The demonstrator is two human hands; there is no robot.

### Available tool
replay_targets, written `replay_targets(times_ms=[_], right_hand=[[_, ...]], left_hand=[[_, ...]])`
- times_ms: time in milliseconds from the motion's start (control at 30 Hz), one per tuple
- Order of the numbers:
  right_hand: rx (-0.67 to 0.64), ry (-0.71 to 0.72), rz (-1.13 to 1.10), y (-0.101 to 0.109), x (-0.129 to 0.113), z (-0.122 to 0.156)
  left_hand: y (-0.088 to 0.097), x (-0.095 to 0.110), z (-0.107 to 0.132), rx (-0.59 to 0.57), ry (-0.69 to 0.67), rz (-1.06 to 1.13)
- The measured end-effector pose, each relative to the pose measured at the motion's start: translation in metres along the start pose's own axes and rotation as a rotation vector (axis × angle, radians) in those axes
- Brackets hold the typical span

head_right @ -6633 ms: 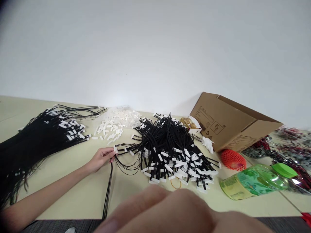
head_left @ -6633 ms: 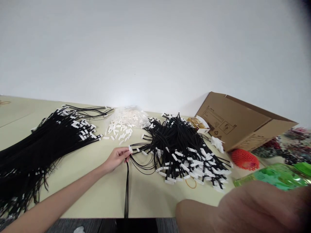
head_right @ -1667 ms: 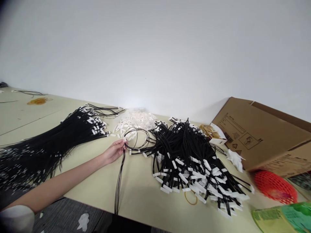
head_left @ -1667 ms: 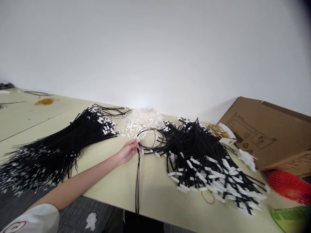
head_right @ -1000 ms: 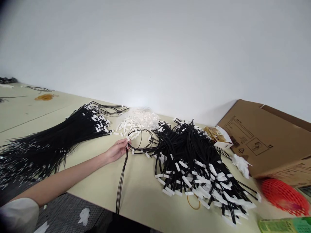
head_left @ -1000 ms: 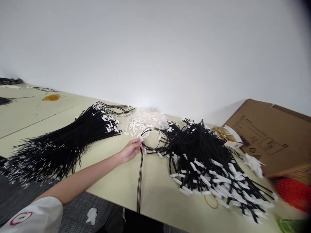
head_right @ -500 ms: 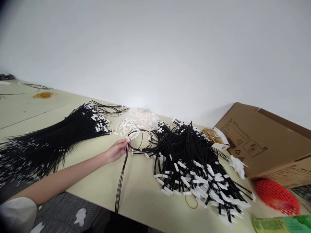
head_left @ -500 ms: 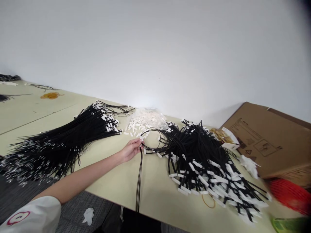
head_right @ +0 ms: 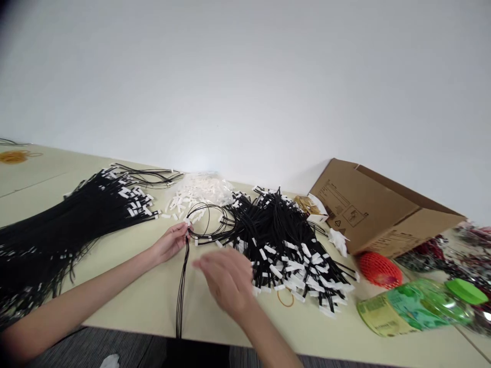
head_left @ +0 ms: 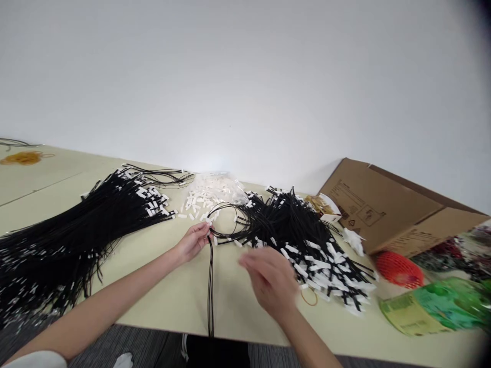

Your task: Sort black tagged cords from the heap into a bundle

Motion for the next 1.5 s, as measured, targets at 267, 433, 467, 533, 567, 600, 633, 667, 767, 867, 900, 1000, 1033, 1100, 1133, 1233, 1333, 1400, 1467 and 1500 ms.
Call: replay_targets(times_ms=[267,433,467,533,567,600,633,667,767,867,900,1000,1033,1100,1133,1233,1333,1400,1467,1500], right_hand=[[-0.126,0.207,0.133,-0.051,0.009,-0.026],[-0.118,0.184,0.209,-0.060,0.010,-0.020],[-0.108,0.179,0.212,-0.061,0.011,-0.020],[-0.091,0.180,0.212,-0.063,0.012,-0.019],[-0.083,0.182,0.212,-0.064,0.012,-0.019],[-0.076,0.184,0.211,-0.065,0.013,-0.018],[-0.071,0.185,0.210,-0.065,0.013,-0.018],[-0.065,0.185,0.209,-0.065,0.013,-0.018],[-0.049,0.194,0.199,-0.065,0.011,-0.017],[-0.055,0.214,0.197,-0.064,0.009,-0.017],[-0.064,0.221,0.199,-0.065,0.009,-0.017],[-0.076,0.236,0.212,-0.065,0.008,-0.016],[-0.075,0.241,0.218,-0.065,0.008,-0.015],[-0.066,0.247,0.234,-0.066,0.008,-0.015],[-0.066,0.248,0.239,-0.066,0.009,-0.015],[-0.077,0.244,0.239,-0.067,0.009,-0.014],[-0.086,0.225,0.238,-0.069,0.009,-0.013],[-0.080,0.204,0.230,-0.070,0.010,-0.013],[-0.064,0.174,0.207,-0.070,0.010,-0.014],[-0.053,0.154,0.191,-0.070,0.010,-0.014]], left_hand=[[0.001,0.002,-0.002,0.044,-0.017,0.007],[-0.002,0.001,-0.001,0.036,0.003,0.020],[-0.003,0.000,0.000,0.035,0.008,0.025],[-0.004,-0.001,0.000,0.030,0.016,0.035],[-0.004,-0.001,0.000,0.027,0.016,0.040],[-0.004,-0.002,0.000,0.025,0.015,0.043],[-0.004,-0.003,0.000,0.021,0.013,0.047],[-0.004,-0.003,0.001,0.016,0.014,0.051],[-0.005,-0.006,0.001,-0.002,0.028,0.067],[-0.005,-0.008,0.003,-0.001,0.033,0.061],[-0.005,-0.009,0.004,0.002,0.032,0.055],[-0.006,-0.009,0.005,0.007,0.036,0.044],[-0.006,-0.009,0.005,0.007,0.038,0.041],[-0.006,-0.009,0.005,0.008,0.042,0.036],[-0.006,-0.010,0.005,0.009,0.044,0.034],[-0.006,-0.010,0.004,0.014,0.048,0.024],[-0.006,-0.010,0.005,0.023,0.052,0.009],[-0.007,-0.009,0.005,0.026,0.055,-0.002],[-0.007,-0.007,0.005,0.029,0.051,-0.009],[-0.008,-0.006,0.005,0.029,0.046,-0.011]])
Point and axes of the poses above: each hand's wrist, its own z-axis away from the middle knuckle, its own y-axis out of the back of the hand, x = y × z, the point moved 3 cm from there along -z, towards the middle knuckle, and after that the axes turned 5 degrees about y, right-handed, at the moved point
